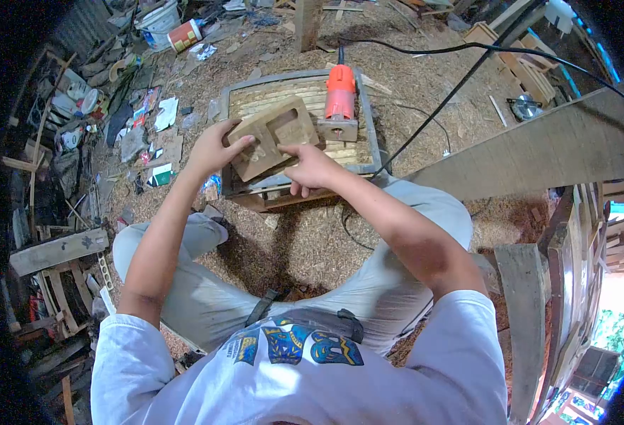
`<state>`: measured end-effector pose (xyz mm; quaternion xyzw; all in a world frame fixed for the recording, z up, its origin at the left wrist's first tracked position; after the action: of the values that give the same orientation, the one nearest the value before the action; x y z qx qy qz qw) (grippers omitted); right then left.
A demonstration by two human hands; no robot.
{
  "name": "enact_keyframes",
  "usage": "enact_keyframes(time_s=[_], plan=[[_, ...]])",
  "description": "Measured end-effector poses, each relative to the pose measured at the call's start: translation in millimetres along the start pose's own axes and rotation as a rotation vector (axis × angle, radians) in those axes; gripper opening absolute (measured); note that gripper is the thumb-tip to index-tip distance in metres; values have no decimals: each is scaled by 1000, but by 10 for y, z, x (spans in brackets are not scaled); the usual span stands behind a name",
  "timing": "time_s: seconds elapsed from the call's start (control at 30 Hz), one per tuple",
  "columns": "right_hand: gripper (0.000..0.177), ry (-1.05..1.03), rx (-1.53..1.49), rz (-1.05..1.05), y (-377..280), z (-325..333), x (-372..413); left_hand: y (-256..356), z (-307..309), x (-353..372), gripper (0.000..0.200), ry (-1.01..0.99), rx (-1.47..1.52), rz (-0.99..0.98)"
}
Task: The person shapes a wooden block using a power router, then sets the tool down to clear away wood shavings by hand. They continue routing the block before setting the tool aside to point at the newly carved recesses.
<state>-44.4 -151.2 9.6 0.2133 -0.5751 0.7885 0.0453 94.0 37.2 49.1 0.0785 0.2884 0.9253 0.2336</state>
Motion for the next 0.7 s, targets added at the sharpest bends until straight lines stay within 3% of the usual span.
enact_keyframes(time_s=[0.2,0.27,0.3,0.37,0.5,0.6,0.7], plan=[[67,-59,266,17,36,9,42,-129,-105,-124,74,-168,-5,15],[58,170,934,404,-60,121,-24,-79,-94,-106,68,-184,-7,6],[58,170,933,402,-97,164,-42,-20,-77,-95,66,-195,-1,-37],[48,148,1076,93,-125,338,-49,81,-38,-84,65,-206,7,-79],[53,305,995,253,-514,404,126,77,-58,-109,61,-235,-3,-71],[63,273,1026,196,-456,266,150,60,-64,-140,60,-206,14,-120],[71,75,1191,368,-235,-48,123,72,-78,-157,59,-195,-3,-162]])
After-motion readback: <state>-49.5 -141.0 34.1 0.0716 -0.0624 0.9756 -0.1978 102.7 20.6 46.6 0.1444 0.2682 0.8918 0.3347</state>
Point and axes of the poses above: each hand's wrist, its own x-axis away from the middle knuckle, its own z-axis out of the back of the hand, y = z × x, the point moved 7 cm from there along -x, towards the middle knuckle, and after that the axes turned 10 degrees about z, right-handed, at the moved point
